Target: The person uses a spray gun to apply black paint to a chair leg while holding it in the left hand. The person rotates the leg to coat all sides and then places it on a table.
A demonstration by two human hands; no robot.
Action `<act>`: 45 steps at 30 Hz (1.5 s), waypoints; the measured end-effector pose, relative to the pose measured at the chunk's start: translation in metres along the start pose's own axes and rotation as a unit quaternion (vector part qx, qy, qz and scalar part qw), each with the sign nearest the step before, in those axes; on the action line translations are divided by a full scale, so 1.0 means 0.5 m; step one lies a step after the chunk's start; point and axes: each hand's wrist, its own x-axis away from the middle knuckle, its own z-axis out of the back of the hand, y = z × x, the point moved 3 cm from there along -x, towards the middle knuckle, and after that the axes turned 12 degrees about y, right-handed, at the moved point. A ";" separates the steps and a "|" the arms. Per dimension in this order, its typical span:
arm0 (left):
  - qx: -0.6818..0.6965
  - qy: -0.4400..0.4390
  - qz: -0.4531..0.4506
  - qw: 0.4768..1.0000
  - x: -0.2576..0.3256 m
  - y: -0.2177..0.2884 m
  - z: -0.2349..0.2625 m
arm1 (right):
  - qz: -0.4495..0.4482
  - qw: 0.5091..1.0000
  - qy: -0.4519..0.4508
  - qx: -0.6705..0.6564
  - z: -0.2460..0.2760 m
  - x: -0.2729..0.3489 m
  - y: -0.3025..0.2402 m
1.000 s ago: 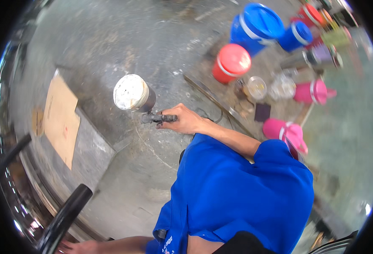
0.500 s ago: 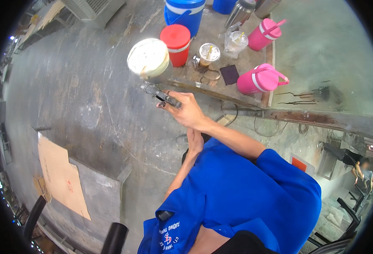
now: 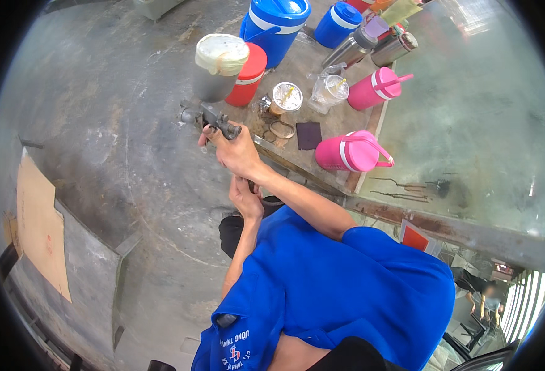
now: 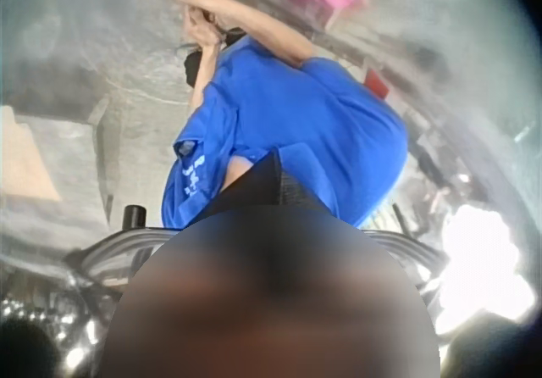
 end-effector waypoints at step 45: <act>-0.321 -0.040 -0.167 0.931 -0.332 0.018 -0.254 | 0.179 0.942 -0.050 0.281 0.388 -0.153 0.363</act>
